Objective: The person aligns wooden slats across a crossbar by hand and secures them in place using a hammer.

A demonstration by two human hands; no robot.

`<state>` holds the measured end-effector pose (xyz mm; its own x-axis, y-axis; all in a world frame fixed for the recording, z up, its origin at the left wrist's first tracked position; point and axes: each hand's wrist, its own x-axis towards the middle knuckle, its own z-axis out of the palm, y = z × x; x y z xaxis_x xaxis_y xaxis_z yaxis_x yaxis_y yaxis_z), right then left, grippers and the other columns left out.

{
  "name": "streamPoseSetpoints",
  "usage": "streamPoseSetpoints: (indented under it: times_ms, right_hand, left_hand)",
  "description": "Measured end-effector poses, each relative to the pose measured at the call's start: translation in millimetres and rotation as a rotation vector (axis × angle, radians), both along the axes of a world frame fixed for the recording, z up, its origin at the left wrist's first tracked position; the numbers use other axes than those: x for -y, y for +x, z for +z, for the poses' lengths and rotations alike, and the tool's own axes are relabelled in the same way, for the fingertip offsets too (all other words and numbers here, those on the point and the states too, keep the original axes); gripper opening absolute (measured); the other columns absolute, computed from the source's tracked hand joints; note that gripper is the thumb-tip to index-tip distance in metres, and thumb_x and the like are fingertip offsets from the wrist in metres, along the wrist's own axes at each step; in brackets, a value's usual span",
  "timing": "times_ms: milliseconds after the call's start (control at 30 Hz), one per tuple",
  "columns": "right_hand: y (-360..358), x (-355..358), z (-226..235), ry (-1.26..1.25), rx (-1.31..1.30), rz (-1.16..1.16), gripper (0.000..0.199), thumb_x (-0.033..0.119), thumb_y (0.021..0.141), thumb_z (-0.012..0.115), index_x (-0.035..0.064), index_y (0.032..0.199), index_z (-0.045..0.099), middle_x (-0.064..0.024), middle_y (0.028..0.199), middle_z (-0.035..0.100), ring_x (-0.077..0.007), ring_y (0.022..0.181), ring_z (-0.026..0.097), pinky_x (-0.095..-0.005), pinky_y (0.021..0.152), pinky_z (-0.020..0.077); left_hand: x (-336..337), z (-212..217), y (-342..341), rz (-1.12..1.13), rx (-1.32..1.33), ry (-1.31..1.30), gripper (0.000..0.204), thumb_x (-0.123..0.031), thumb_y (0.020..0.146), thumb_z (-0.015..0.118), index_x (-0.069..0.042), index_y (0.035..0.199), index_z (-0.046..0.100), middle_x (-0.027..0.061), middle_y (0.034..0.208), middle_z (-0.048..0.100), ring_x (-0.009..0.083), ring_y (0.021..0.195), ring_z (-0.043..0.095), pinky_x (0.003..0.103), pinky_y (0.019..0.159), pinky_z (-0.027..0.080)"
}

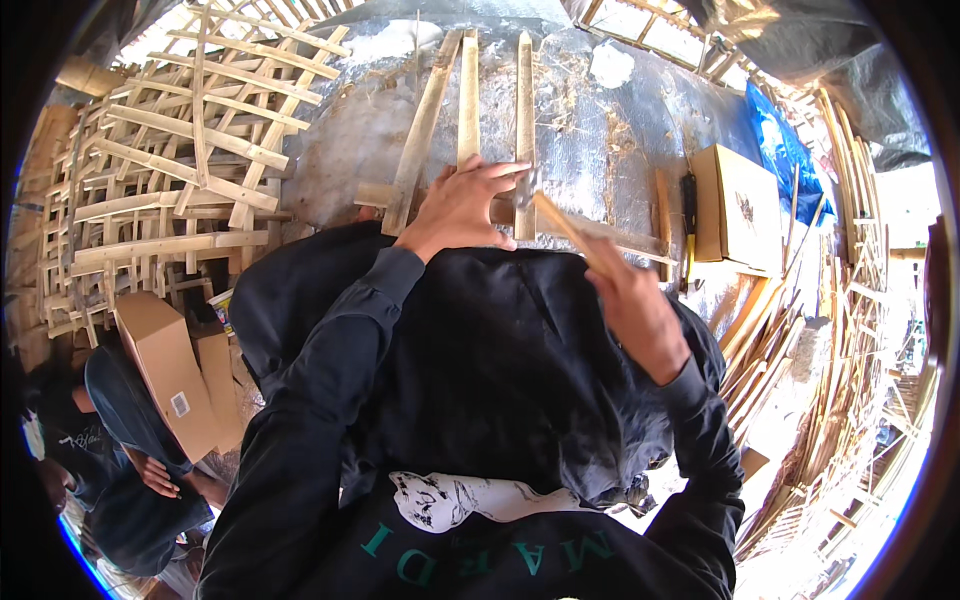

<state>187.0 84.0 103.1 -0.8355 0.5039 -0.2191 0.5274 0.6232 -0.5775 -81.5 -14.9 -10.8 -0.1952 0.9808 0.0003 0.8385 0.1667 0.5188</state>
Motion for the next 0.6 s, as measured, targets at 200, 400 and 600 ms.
streamPoseSetpoints:
  times_ms: [200,400,600]
  right_hand:
    - [-10.0,-9.6,37.7,0.367,-0.556,-0.116,0.044,-0.003,0.105,0.064,0.0015,0.148,0.059,-0.0267,0.133,0.072,-0.0455,0.117,0.073,-0.0444,0.09,0.0613]
    - [15.6,15.4,-44.9,0.252,-0.186,-0.006,0.055,-0.003,0.102,0.065,0.0045,0.155,0.054,-0.027,0.105,0.073,-0.0448,0.089,0.074,-0.0486,0.077,0.0577]
    - [2.1,25.6,-14.8,0.145,-0.155,-0.068,0.051,-0.001,0.103,0.065,0.0071,0.152,0.056,-0.0305,0.113,0.071,-0.0515,0.099,0.07,-0.053,0.081,0.0559]
  left_hand:
    - [2.8,5.5,-3.2,-0.011,0.033,-0.011,0.111,-0.036,0.06,0.099,-0.028,0.161,0.055,-0.0119,0.165,0.053,0.024,0.144,0.051,0.06,0.126,0.037]
    - [0.1,0.7,4.3,0.0,0.007,0.019,0.111,-0.039,0.062,0.099,-0.03,0.162,0.053,-0.0117,0.164,0.053,0.0248,0.146,0.049,0.059,0.125,0.038]
    - [0.6,1.4,-2.5,-0.005,0.013,0.021,0.113,-0.041,0.063,0.099,-0.028,0.164,0.05,-0.0085,0.164,0.053,0.0261,0.147,0.048,0.057,0.125,0.039]
